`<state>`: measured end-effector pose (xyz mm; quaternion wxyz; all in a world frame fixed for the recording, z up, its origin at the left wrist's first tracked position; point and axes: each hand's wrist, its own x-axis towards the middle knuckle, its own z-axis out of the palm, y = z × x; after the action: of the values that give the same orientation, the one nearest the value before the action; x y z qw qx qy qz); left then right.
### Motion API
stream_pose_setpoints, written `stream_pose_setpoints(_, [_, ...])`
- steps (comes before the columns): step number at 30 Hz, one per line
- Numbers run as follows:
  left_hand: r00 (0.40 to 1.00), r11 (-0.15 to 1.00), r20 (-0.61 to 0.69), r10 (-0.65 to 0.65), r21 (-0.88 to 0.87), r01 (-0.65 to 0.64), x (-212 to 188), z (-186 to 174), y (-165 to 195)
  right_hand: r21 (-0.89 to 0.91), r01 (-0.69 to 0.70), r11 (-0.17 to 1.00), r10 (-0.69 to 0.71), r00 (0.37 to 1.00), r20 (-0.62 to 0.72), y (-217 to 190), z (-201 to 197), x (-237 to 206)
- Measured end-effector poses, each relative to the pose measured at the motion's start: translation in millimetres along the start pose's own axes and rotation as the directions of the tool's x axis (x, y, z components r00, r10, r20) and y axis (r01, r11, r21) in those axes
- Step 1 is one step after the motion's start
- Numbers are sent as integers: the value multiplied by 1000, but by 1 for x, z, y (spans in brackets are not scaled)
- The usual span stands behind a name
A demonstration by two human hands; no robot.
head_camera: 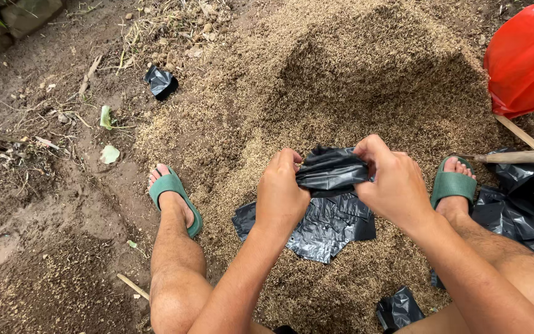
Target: The person sits on the ground and repeatedly scoops grain from a large pile into small black plastic bags using their hands. They fold the top of each bag to close it and place it on the ground beside them.
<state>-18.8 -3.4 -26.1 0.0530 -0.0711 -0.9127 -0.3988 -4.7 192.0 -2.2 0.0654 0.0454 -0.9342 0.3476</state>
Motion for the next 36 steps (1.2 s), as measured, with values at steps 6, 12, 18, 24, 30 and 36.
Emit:
stream_pose_setpoints(6, [986,995,144,84,35,-90,-9,-8,10,-158,15,987,-18,1000,-19,2,-4,1])
stream_pose_setpoints(12, [979,980,173,108,146,-134,-13,-4,15,-189,252,949,-274,956,-100,-14,-9,-2])
stream_pose_setpoints(18, [995,994,98,-7,108,-3,-12,-2,14,-140,509,849,-522,849,-81,-21,15,-28])
stream_pose_setpoints(24, [979,979,75,192,51,-196,-26,9,26,-8,194,981,-191,972,136,21,56,-18])
stream_pose_setpoints(30, [893,855,24,449,277,-437,-30,10,23,-149,215,965,-191,969,160,38,59,-16])
stream_pose_setpoints(36, [687,671,81,723,160,-724,-44,11,29,134,413,901,-423,905,51,26,54,-7])
